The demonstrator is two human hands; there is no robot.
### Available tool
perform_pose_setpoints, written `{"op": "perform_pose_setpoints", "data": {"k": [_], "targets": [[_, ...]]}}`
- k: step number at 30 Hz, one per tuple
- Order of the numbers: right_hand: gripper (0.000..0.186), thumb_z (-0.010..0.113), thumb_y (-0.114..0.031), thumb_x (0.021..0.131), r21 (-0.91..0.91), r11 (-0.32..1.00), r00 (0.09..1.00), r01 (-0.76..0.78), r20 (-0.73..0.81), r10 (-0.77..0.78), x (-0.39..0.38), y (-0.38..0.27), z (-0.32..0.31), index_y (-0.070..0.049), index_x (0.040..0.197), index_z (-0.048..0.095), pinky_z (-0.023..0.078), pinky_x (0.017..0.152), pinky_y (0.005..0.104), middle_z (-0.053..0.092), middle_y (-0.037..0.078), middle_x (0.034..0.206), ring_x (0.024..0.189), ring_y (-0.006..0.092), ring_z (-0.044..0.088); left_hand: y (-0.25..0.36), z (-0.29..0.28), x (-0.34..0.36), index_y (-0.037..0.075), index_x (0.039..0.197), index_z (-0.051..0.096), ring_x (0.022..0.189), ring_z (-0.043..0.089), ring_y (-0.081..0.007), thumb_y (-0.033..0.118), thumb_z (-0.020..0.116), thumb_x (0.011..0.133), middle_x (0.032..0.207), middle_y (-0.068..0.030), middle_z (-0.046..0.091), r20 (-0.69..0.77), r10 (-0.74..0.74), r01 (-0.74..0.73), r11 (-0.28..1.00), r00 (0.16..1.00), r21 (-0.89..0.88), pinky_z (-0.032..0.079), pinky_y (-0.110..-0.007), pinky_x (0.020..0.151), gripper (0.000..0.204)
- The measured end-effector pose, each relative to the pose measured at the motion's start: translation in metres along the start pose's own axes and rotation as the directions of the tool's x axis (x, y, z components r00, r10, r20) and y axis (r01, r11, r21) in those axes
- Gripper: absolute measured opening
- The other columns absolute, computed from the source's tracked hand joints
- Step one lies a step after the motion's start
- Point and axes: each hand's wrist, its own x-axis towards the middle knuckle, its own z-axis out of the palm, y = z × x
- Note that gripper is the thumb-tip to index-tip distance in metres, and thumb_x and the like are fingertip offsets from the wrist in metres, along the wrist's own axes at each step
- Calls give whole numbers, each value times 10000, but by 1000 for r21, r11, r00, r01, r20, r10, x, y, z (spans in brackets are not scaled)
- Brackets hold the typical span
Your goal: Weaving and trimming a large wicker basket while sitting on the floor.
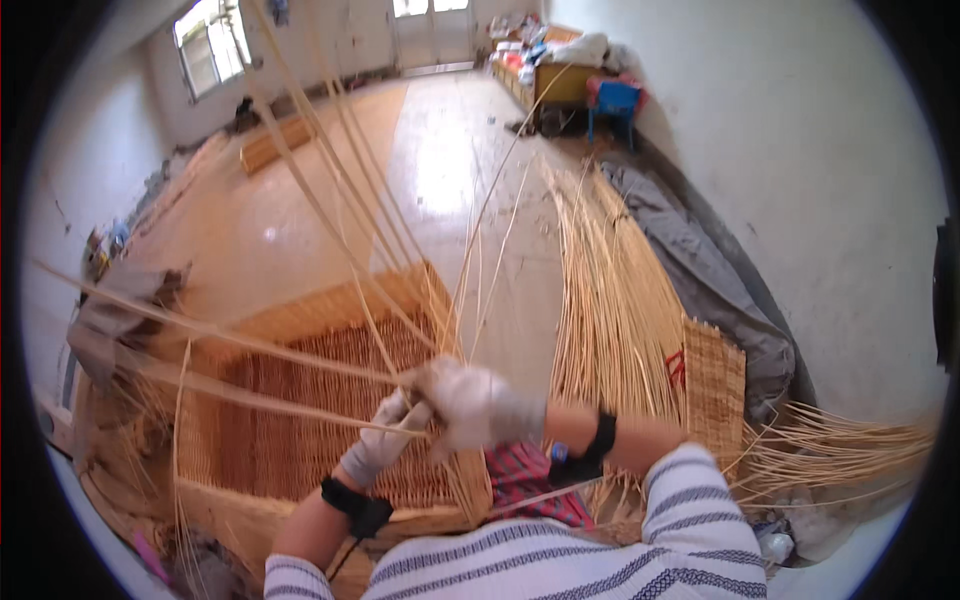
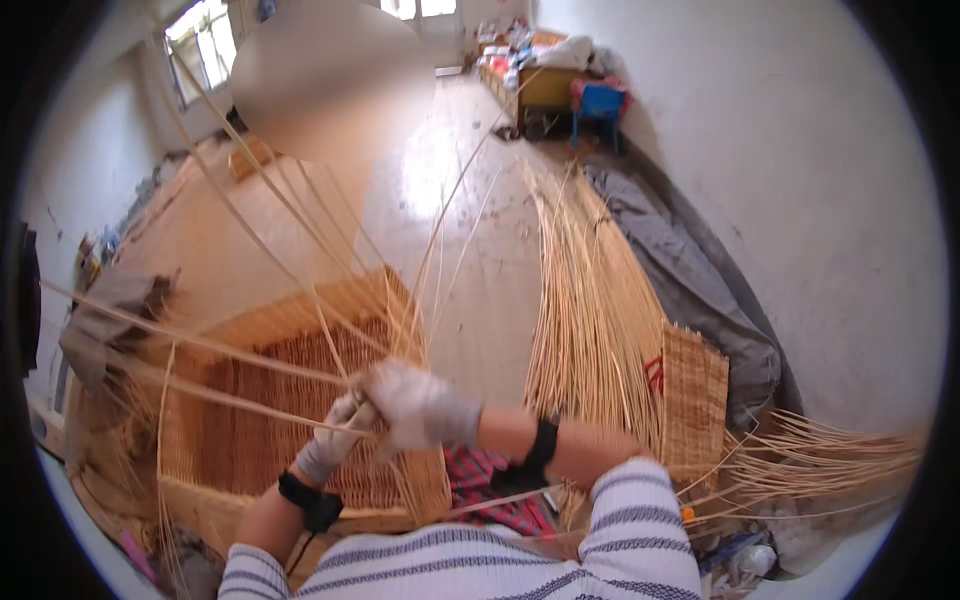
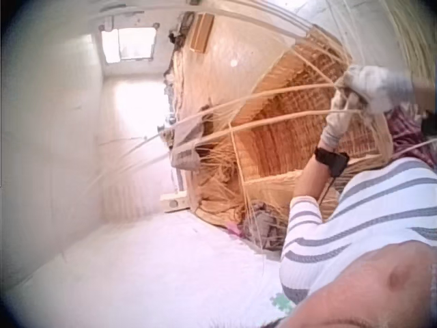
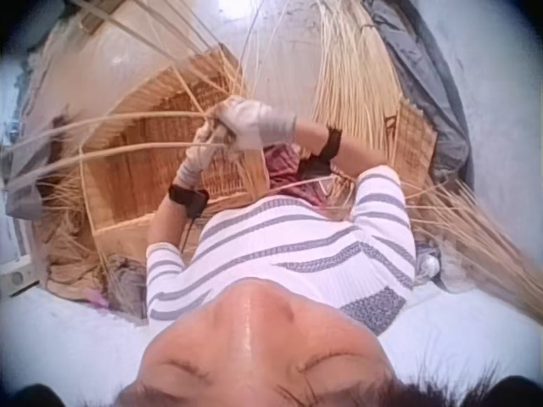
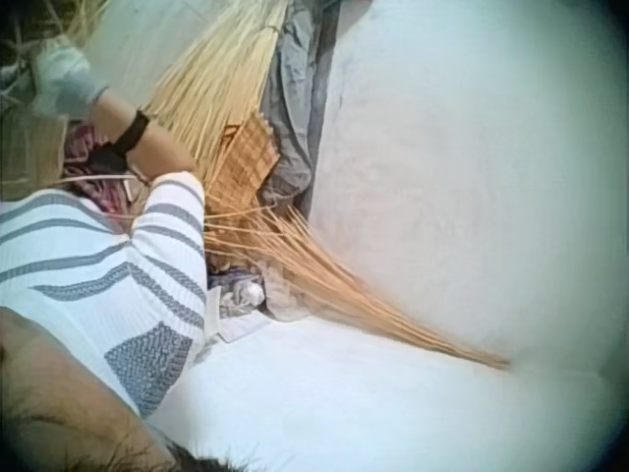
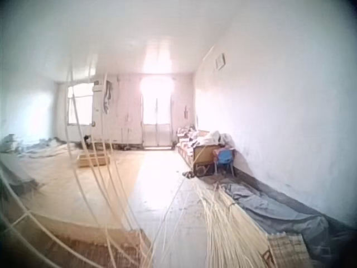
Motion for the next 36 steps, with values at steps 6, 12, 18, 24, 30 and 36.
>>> {"op": "perform_pose_setpoints", "data": {"k": [6, 12, 18, 24, 30, 36], "targets": [[315, 620, 17, 921, 910, 415, 963, 22, 93, -255, 83, 47, -47, -66, 1224, 592, 591, 888, 343, 723, 129, 1101, 1014, 233, 721, 29, 23, 23, 19, 899, 699, 1027, 647, -291, 279, 580, 1028, 1058, -157, 623, -64, 307, -265, 895, 949, 359, 513, -381, 880, 314], [450, 669, 160, 863, 842, 225, 823, 491, -533, 198, 20, 146, -13, -123, 1205, 595, 548, 1026, 388, 709, 106, 1197, 1168, 272, 677, 15, 33, 19, 59, 1208, 590, 1006, 616, -85, 32, 701, 943, 1088, 16, 611, -344, -216, 94, 936, 914, -338, 528, -271, 853, 288], [176, 562, -210, 1052, 418, 898, 906, -134, -315, 282, 47, 121, -23, -104, 1069, 701, 492, 1044, 396, 766, 99, 1062, 1072, 223, 714, -5, 10, 14, 51, 1209, 677, 1083, 621, -118, 113, 737, 969, 1162, 14, 557, -259, -206, 155, 966, 943, -206, 533, -296, 929, 256], [466, 573, -544, 973, -451, 777, 858, -439, 46, 512, 66, 122, -34, -116, 985, 757, 442, 1028, 453, 738, 113, 975, 1017, 306, 680, -29, 5, 23, 77, 1102, 766, 1077, 609, -156, 282, 820, 893, 1156, -84, 664, -319, -72, 91, 995, 945, 46, 525, -331, 897, 297], [307, 828, -399, 711, -264, 916, 953, 302, 46, -301, 22, 137, -44, -165, 896, 755, 455, 1014, 459, 716, 29, 978, 1053, 280, 656, -18, -5, 34, -3, 1088, 709, 984, 652, -153, 554, 707, 940, 1027, -68, 706, -202, -166, 123, 971, 965, -207, 519, -328, 936, 576], [345, 841, -396, 642, -228, 898, 923, 377, 11, -385, 40, 131, -53, -163, 876, 741, 470, 957, 445, 701, 11, 951, 1024, 259, 652, -14, 6, 34, -45, 1279, 669, 1129, 646, -179, 442, 427, 1115, 1202, -127, 728, -238, -115, 90, 989, 964, -114, 491, -338, 1022, 568]]}}
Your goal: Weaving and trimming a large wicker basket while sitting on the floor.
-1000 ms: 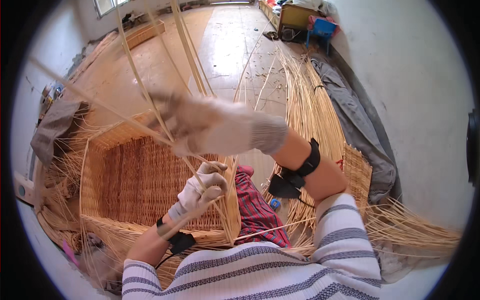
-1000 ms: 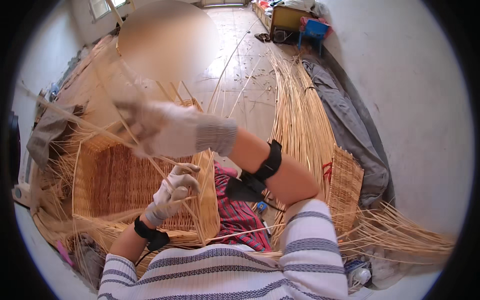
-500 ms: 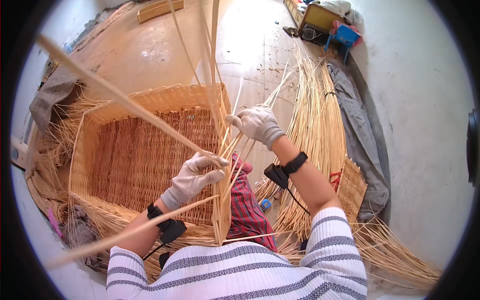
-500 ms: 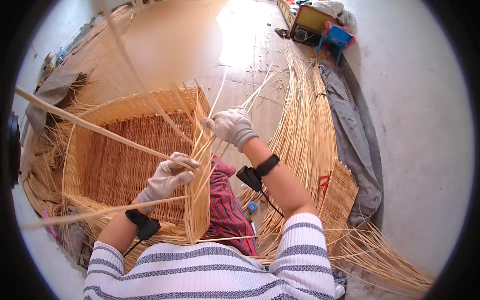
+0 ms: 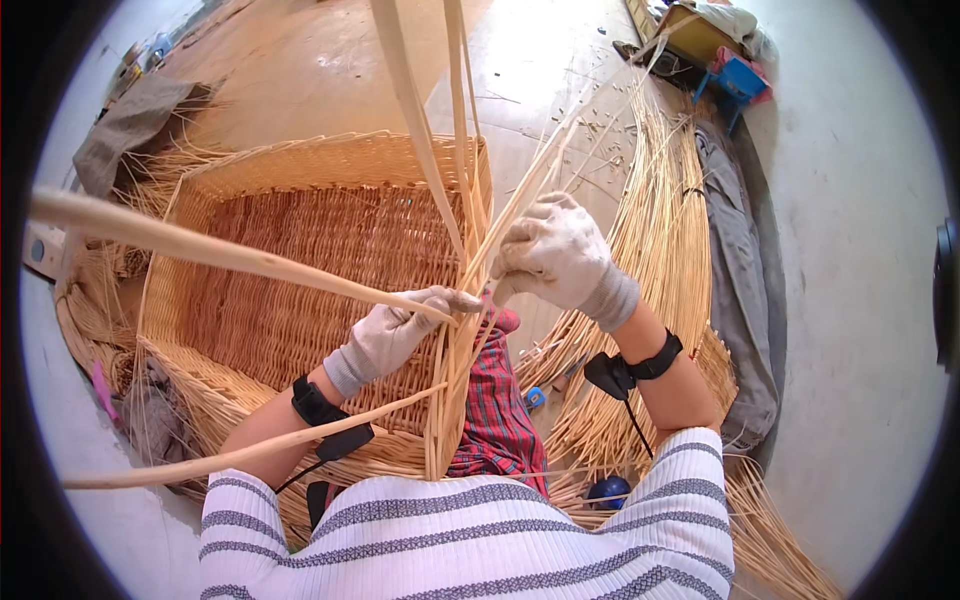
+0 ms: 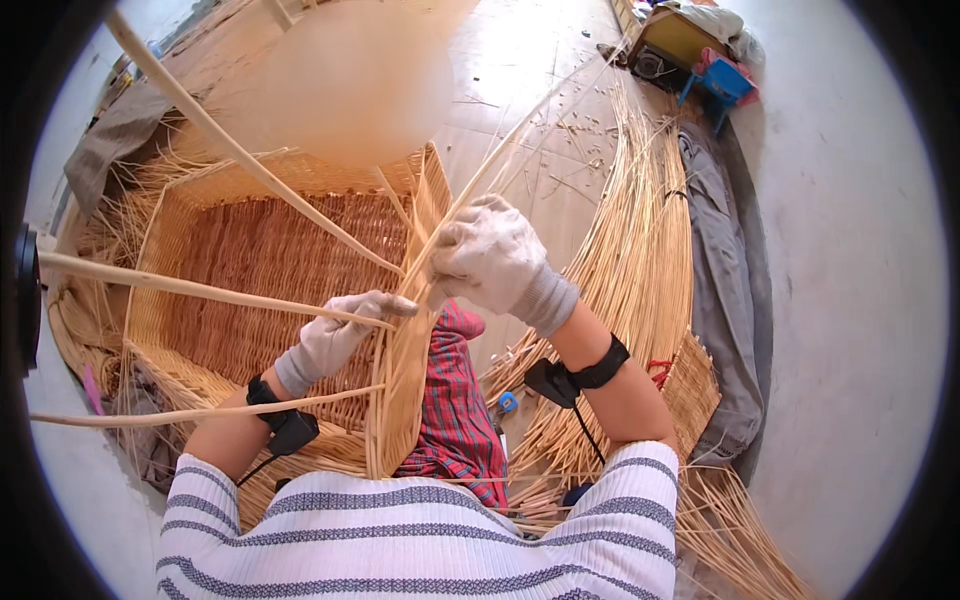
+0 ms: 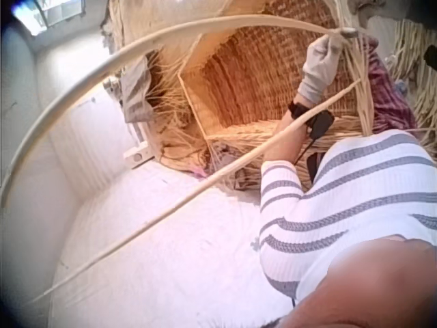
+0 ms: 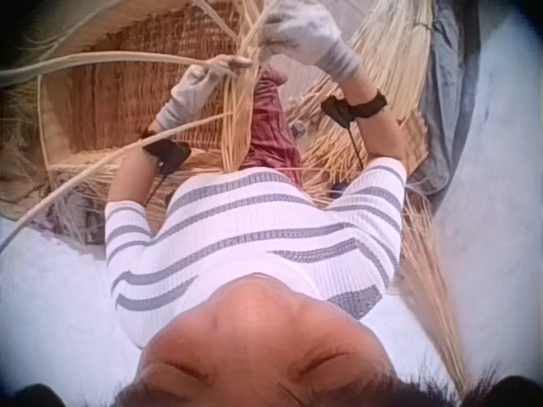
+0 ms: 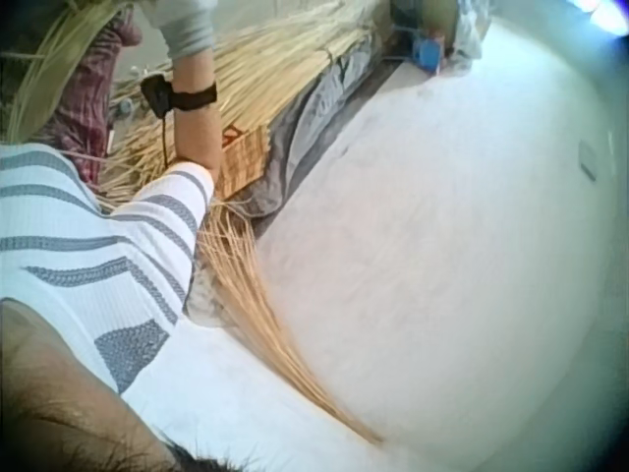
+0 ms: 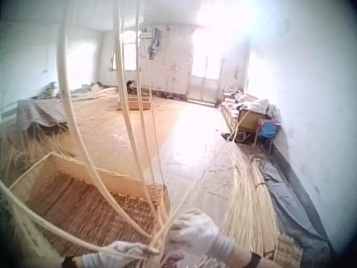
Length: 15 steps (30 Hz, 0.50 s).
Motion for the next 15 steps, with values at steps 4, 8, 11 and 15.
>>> {"op": "perform_pose_setpoints", "data": {"k": [4, 8, 11, 15], "targets": [[622, 922, -420, 592, -64, 956, 903, -286, -352, 247, 31, -23, 15, -120, 1081, 680, 477, 939, 433, 652, 67, 1065, 1019, 239, 632, -14, -3, -4, -56, 1269, 667, 1134, 648, -187, 421, 439, 1116, 1197, -126, 729, -45, -84, 84, 996, 995, -5, 492, -340, 1021, 550], [606, 930, -244, 660, 437, 711, 824, -551, 149, 546, 22, -13, 22, -90, 1170, 642, 495, 987, 442, 635, 111, 1162, 1092, 308, 627, -21, -17, -10, -51, 1280, 662, 1130, 655, -199, 390, 511, 1093, 1182, -144, 731, 3, -59, 59, 996, 998, 73, 507, -354, 1003, 502], [478, 828, -113, 764, 740, 656, 911, -151, -153, 383, 30, -27, 7, -76, 1200, 635, 500, 986, 415, 652, 114, 1210, 1118, 306, 625, 5, -15, -8, -37, 1312, 645, 1099, 666, -208, 330, 575, 1063, 1185, -154, 721, 57, -11, 5, 995, 998, 100, 524, -366, 975, 449], [686, 764, -63, 744, -9, 994, 904, -112, -417, 98, 61, -64, 12, -78, 1401, 568, 515, 922, 420, 680, 114, 1205, 1103, 322, 645, -5, -10, -15, 17, 1353, 539, 1091, 603, -152, 151, 604, 1025, 1185, -73, 626, -28, 83, -78, 986, 996, 146, 500, -333, 976, 360]]}}
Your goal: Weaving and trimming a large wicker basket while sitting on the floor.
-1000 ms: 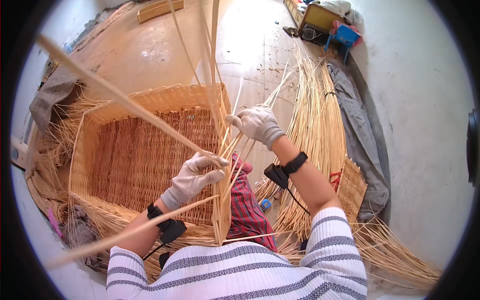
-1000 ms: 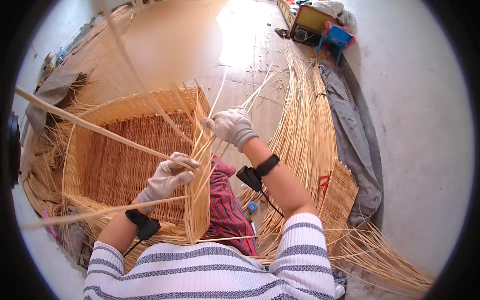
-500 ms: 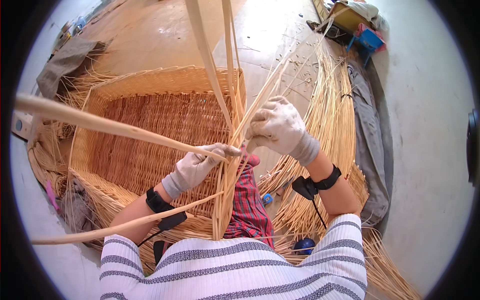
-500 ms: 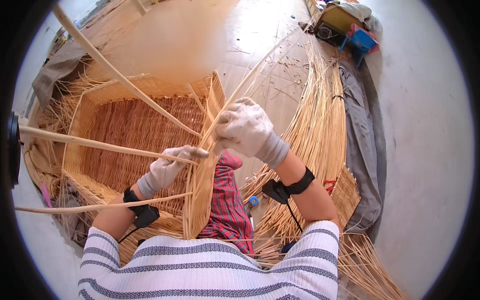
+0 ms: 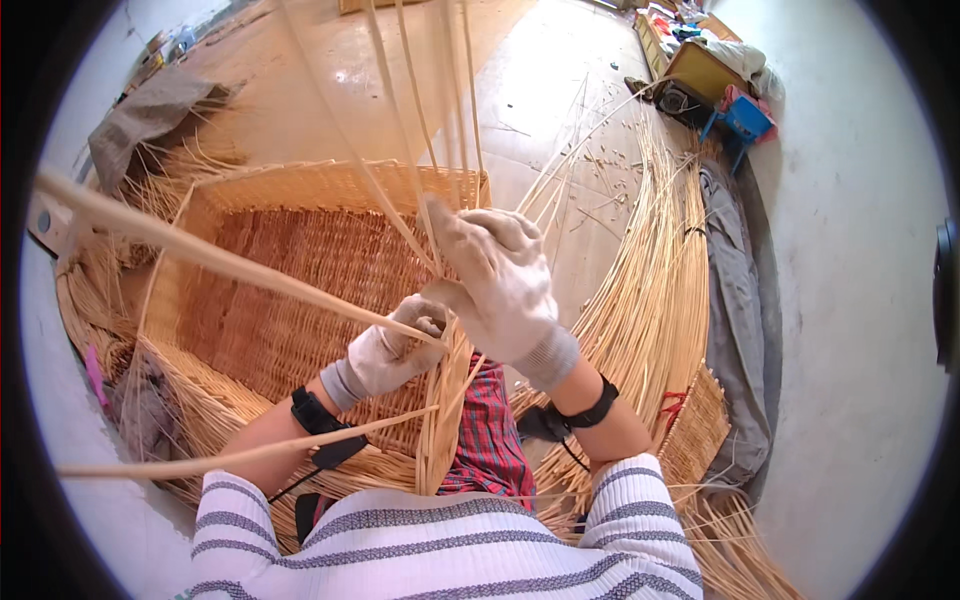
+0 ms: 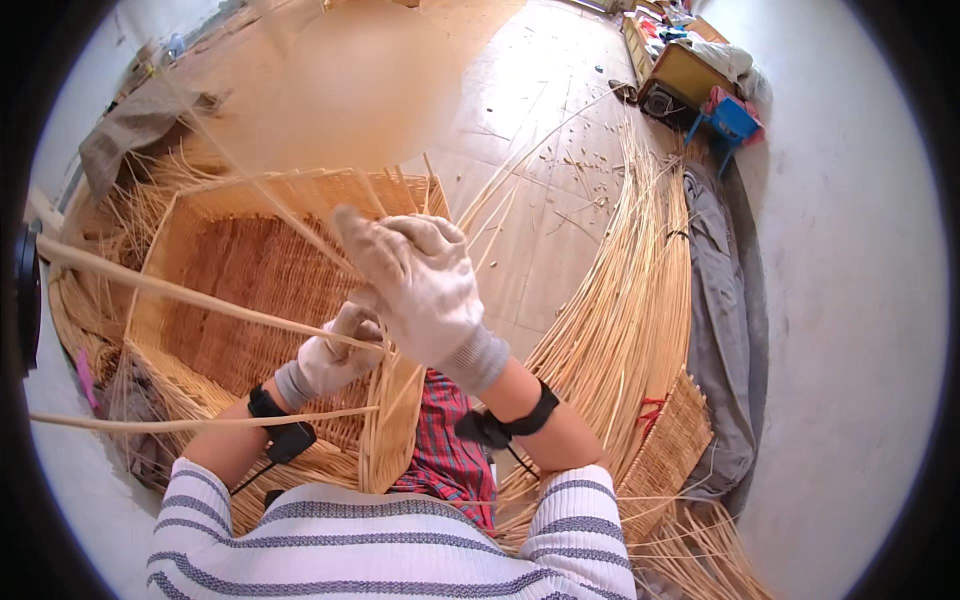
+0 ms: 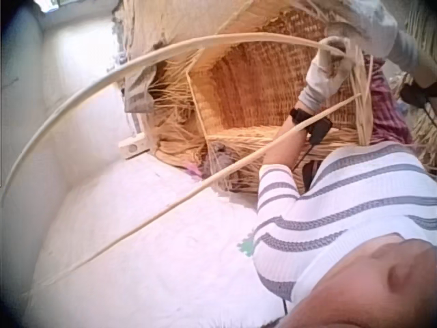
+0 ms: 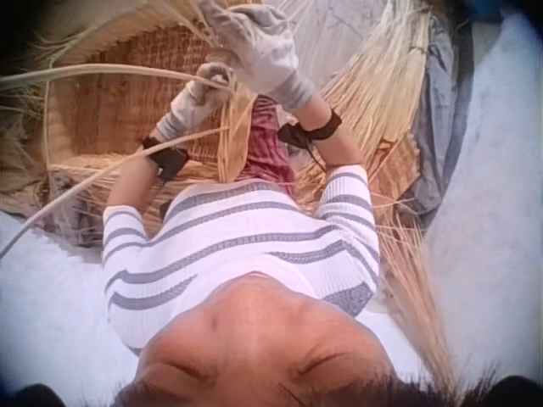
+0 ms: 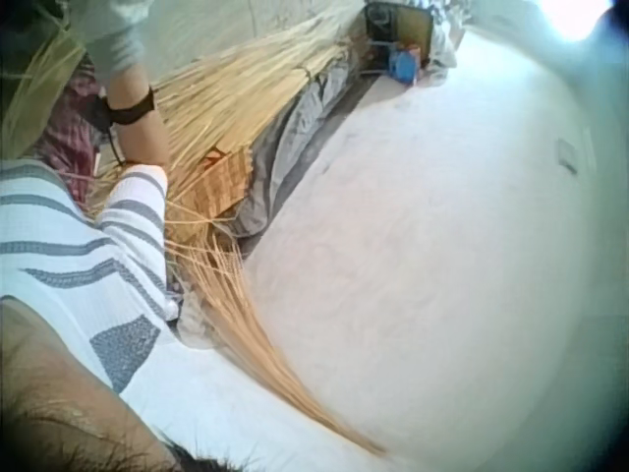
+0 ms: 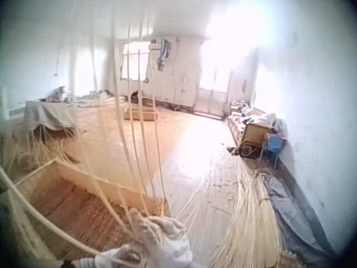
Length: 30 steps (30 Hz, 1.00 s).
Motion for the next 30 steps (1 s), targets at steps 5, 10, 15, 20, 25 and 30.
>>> {"op": "perform_pose_setpoints", "data": {"k": [5, 10, 15, 20, 25, 30], "targets": [[868, 813, -70, 764, 370, 908, 977, -198, 150, 152, 7, 10, -4, -103, 1543, 432, 500, 1004, 450, 706, 84, 1197, 1129, 315, 654, 0, 2, 1, 56, 1336, 471, 1073, 572, -159, 18, 616, 970, 1168, -53, 519, -38, 97, -93, 991, 995, 97, 498, -315, 954, 396], [792, 690, 158, 854, 905, 146, 899, -399, 354, 259, -20, 45, -14, -155, 1517, 391, 539, 998, 380, 705, 103, 1215, 1211, 208, 644, 8, -5, 18, 7, 1155, 729, 1032, 640, -273, 209, 728, 938, 1085, -135, 633, 21, 183, -182, 953, 983, 243, 533, -376, 932, 297], [652, 612, 184, 913, 973, 83, 945, -217, 188, 266, -16, 18, -12, -128, 1449, 410, 528, 1031, 363, 676, 129, 1273, 1250, 222, 626, 17, -11, 19, 34, 1202, 736, 1037, 639, -296, 204, 739, 919, 1110, -140, 647, 10, 130, -126, 939, 992, 319, 535, -412, 918, 330], [444, 695, 51, 894, 847, 519, 988, -113, 42, 147, -8, 22, -17, -112, 1302, 626, 490, 1069, 456, 660, 95, 1308, 1255, 271, 613, 13, -9, 22, 108, 1190, 736, 1108, 611, -299, 194, 778, 879, 1143, -98, 656, -50, 275, -221, 857, 960, 465, 516, -426, 977, 325], [674, 736, -226, 892, -221, 973, 967, -70, 223, 121, 24, -8, 4, -225, 1527, 510, 498, 961, 429, 640, 94, 1303, 1152, 272, 615, 15, -6, 17, 80, 1208, 692, 1189, 580, -324, 189, 777, 848, 1233, -140, 613, -156, 305, -189, 841, 939, 506, 474, -436, 1040, 386], [237, 836, -91, 799, 727, 592, 914, -348, 123, 387, 6, 51, -13, -56, 1020, 758, 518, 895, 364, 724, 69, 938, 997, 215, 654, 18, -17, 21, 244, 1310, 718, 1187, 594, -329, 232, 697, 927, 1239, -113, 637, 62, 186, -179, 723, 981, 667, 403, -480, 1115, 384]]}}
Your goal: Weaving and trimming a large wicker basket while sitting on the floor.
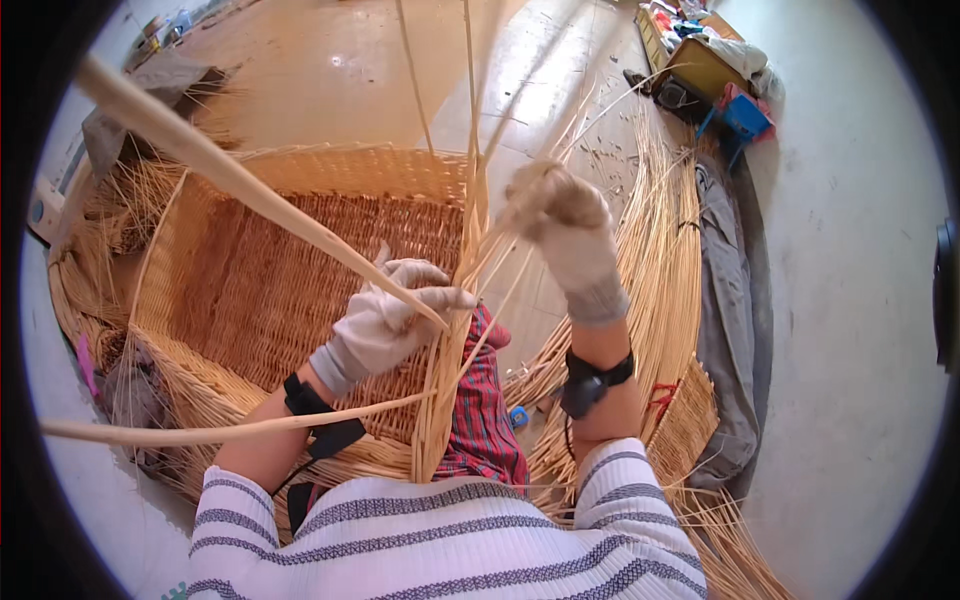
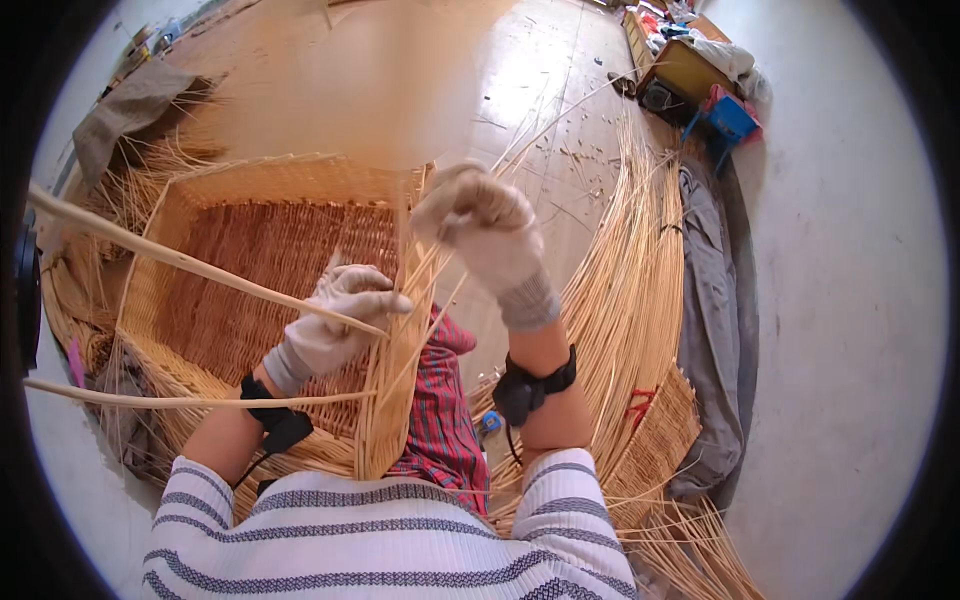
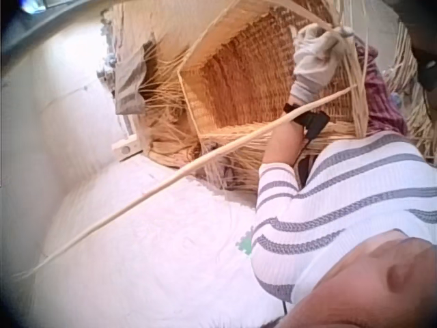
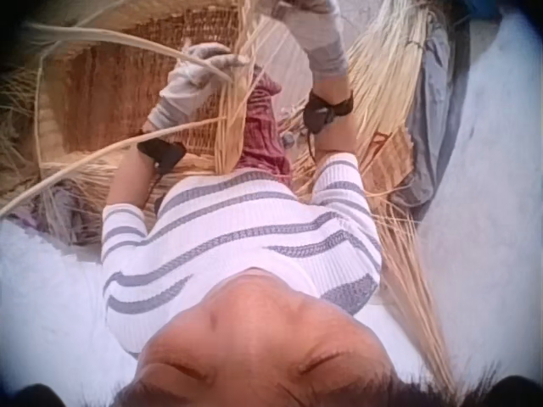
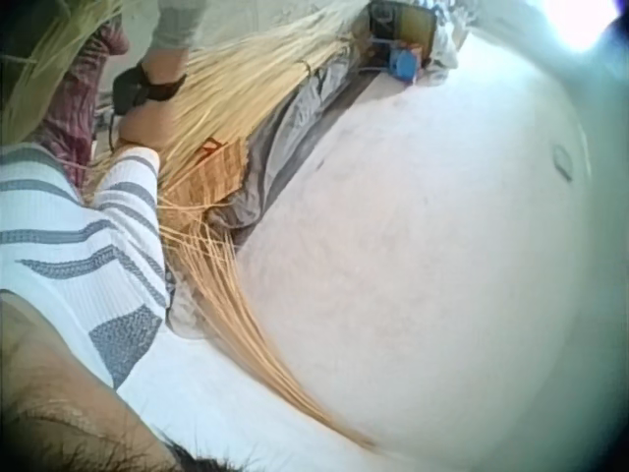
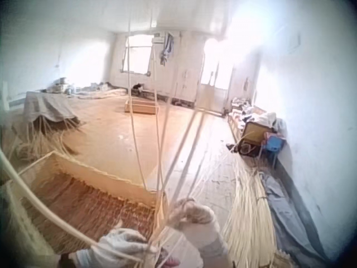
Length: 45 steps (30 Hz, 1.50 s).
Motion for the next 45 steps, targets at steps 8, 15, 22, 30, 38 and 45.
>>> {"op": "perform_pose_setpoints", "data": {"k": [8, 15, 22, 30, 38, 45], "targets": [[575, 872, -373, 791, -380, 904, 963, -196, -247, 105, -137, 12, 65, -3, 1128, 588, 521, 901, 399, 618, 132, 953, 942, 299, 642, -16, 6, 1, 152, 1329, 665, 1530, 275, -439, 512, 636, 978, 1626, -210, 382, -44, 80, -80, 997, 996, 14, 270, -476, 1225, 503], [817, 818, -691, 693, -822, 474, 925, -314, -153, 347, -157, -59, 106, 18, 1042, 610, 511, 918, 482, 648, 181, 992, 970, 369, 645, 9, 50, 20, 54, 1098, 620, 1487, 368, -410, 376, 825, 864, 1585, -284, 385, -19, -174, 150, 895, 985, -421, 338, -461, 1189, 448], [576, 801, -492, 738, -804, 533, 890, -263, 12, 457, -160, -36, 105, 30, 872, 597, 511, 845, 508, 627, 217, 893, 923, 401, 610, -10, 66, 21, 77, 1002, 587, 1455, 389, -266, 71, 753, 881, 1656, -172, 331, 42, -220, 175, 633, 975, -754, 404, -370, 1106, 206], [627, 705, -602, 867, -736, 671, 845, -92, 299, 443, -141, -35, 79, 16, 928, 617, 540, 826, 491, 645, 214, 897, 957, 408, 643, -16, 46, 17, 96, 1015, 556, 1538, 291, -289, 113, 798, 866, 1679, -183, 286, 60, -165, 158, 689, 985, -707, 335, -451, 1193, 284], [369, 692, -405, 958, -319, 936, 899, 151, 438, 4, -69, -65, 45, -78, 1129, 690, 562, 881, 412, 728, 128, 1075, 1018, 327, 700, -12, 45, 24, 69, 1110, 579, 1127, 622, -111, -10, 695, 892, 1635, -116, 369, 224, -347, 342, 331, 911, -879, 530, -222, 845, 259], [304, 565, -278, 1064, 981, 177, 939, -85, 20, 344, -142, 55, 51, -45, 1258, 581, 564, 879, 428, 692, 92, 986, 1041, 256, 673, -15, 50, 32, 70, 1039, 600, 1455, 422, -300, 173, 867, 818, 1635, -209, 337, 30, -190, 160, 719, 981, -677, 478, -391, 1073, 361]]}}
